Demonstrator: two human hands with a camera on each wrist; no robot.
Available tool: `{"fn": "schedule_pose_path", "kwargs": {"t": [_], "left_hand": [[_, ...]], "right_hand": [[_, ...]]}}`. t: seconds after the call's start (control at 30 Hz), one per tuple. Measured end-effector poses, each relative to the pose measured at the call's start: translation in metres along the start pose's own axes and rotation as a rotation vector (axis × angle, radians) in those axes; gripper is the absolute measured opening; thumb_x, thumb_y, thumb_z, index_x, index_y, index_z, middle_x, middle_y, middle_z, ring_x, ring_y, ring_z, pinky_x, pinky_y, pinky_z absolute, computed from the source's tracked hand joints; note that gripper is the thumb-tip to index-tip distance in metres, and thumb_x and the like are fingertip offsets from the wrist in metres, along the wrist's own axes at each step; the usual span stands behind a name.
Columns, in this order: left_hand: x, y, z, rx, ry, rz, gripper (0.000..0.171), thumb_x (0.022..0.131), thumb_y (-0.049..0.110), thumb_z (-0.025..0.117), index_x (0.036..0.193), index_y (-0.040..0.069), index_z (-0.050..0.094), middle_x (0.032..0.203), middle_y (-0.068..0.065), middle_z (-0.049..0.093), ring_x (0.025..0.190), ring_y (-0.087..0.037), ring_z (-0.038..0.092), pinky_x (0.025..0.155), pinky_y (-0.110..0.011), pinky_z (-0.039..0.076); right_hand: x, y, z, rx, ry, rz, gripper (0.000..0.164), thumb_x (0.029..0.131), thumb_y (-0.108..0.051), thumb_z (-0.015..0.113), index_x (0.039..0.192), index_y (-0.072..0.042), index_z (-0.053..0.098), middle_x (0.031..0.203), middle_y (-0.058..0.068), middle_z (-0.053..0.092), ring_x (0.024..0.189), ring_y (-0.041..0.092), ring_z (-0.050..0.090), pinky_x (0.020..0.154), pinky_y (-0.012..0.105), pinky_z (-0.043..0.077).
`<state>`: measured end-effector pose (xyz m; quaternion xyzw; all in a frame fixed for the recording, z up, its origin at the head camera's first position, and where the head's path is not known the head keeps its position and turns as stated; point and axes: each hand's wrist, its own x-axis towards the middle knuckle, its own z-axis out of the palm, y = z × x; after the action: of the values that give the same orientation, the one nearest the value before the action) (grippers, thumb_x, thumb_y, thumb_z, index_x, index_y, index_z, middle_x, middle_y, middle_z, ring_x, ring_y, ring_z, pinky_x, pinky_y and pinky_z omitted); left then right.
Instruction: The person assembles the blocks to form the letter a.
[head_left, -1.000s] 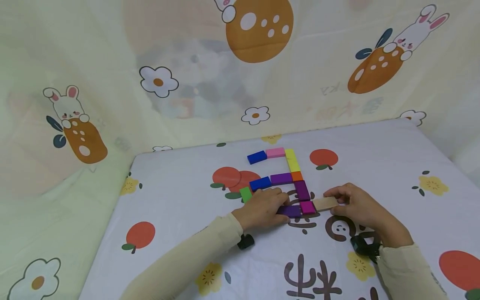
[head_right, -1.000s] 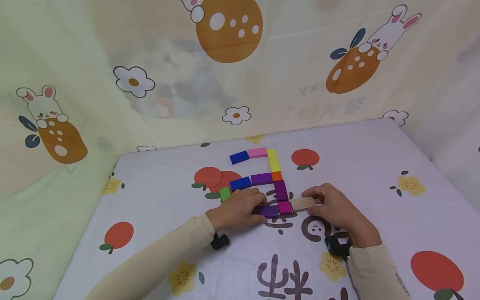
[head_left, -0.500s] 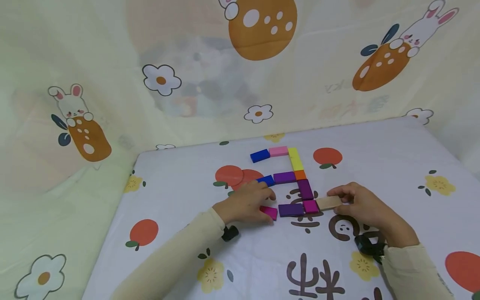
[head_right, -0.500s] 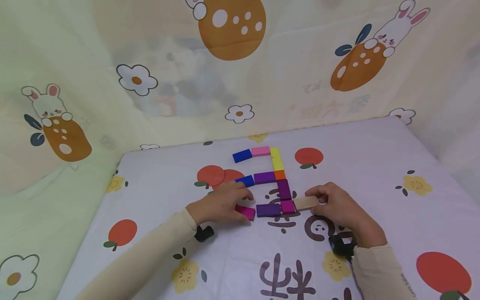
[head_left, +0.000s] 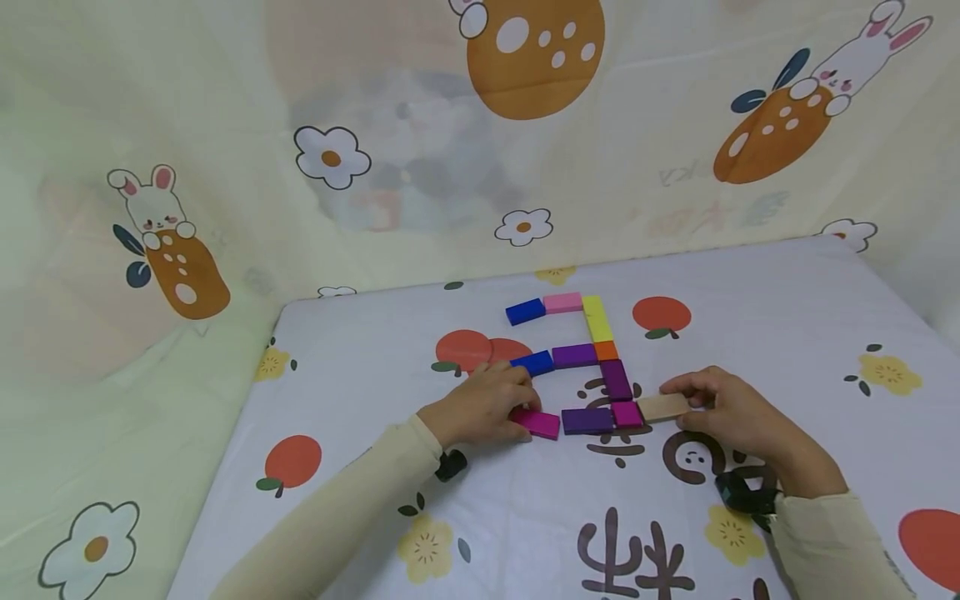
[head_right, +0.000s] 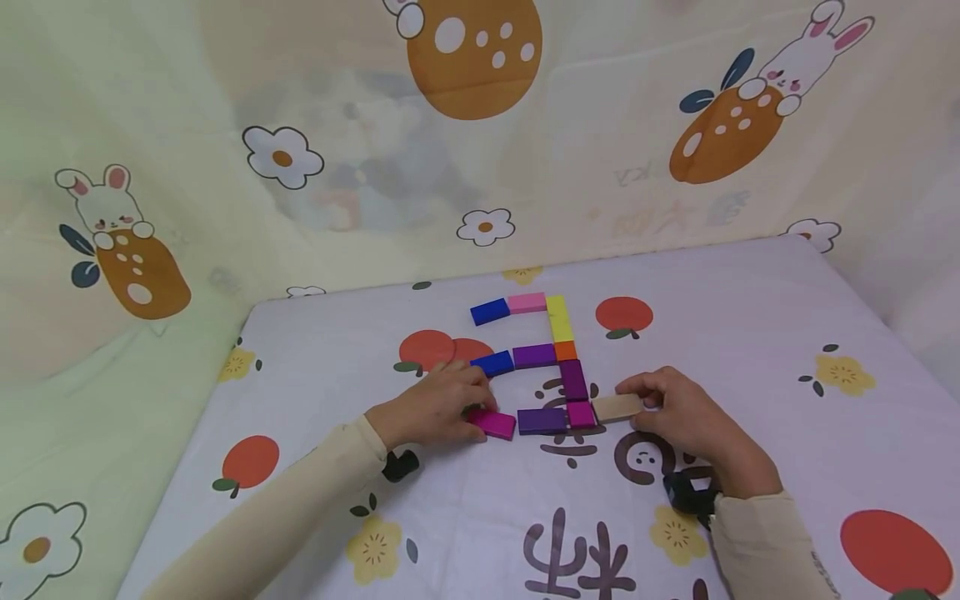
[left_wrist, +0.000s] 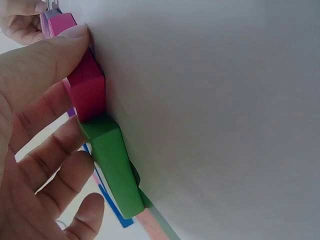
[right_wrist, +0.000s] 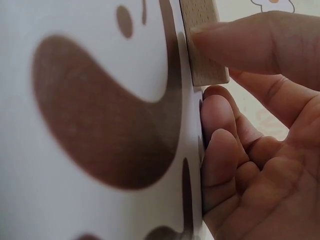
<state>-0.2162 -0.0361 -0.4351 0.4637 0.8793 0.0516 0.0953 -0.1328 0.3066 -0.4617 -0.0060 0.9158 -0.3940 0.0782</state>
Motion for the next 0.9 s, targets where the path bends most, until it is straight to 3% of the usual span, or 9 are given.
{"fn": "schedule_pose_path", "kwargs": {"t": [0.33, 0.47, 0.6, 0.9], "left_hand": [[0.005, -0.004, 0.001, -0.009, -0.002, -0.015, 0.035, 0.09, 0.039, 0.083, 0.122, 0.026, 0.077, 0.118, 0.004, 0.064, 0.114, -0.013, 0.05, 0.09, -0.029, 0.041], [0.008, 0.001, -0.001, 0.006, -0.008, -0.021, 0.043, 0.089, 0.045, 0.082, 0.127, 0.027, 0.075, 0.122, 0.004, 0.063, 0.116, -0.015, 0.05, 0.095, -0.031, 0.041], [0.013, 0.008, 0.001, 0.039, 0.01, 0.02, 0.051, 0.09, 0.056, 0.078, 0.131, 0.026, 0.072, 0.124, 0.004, 0.063, 0.118, -0.015, 0.05, 0.1, -0.034, 0.04], [0.021, 0.017, 0.008, 0.04, 0.057, 0.074, 0.045, 0.094, 0.06, 0.07, 0.122, 0.025, 0.074, 0.116, 0.005, 0.064, 0.108, -0.013, 0.051, 0.087, -0.03, 0.038]], "right_hand": [[-0.001, 0.0, 0.001, 0.014, -0.001, 0.021, 0.036, 0.09, -0.001, 0.072, 0.126, -0.001, 0.07, 0.113, 0.016, 0.054, 0.1, 0.03, 0.049, 0.071, 0.03, 0.049], [-0.001, 0.0, 0.001, 0.013, -0.001, 0.019, 0.036, 0.09, -0.001, 0.071, 0.126, -0.001, 0.07, 0.114, 0.016, 0.054, 0.099, 0.03, 0.049, 0.072, 0.03, 0.049], [-0.002, -0.002, 0.0, 0.013, 0.0, 0.021, 0.036, 0.09, -0.001, 0.071, 0.126, -0.001, 0.07, 0.115, 0.016, 0.054, 0.099, 0.03, 0.049, 0.072, 0.03, 0.049], [-0.002, 0.0, 0.0, 0.01, 0.002, 0.005, 0.036, 0.09, -0.001, 0.072, 0.126, 0.0, 0.07, 0.115, 0.016, 0.055, 0.1, 0.029, 0.049, 0.074, 0.031, 0.048]]}}
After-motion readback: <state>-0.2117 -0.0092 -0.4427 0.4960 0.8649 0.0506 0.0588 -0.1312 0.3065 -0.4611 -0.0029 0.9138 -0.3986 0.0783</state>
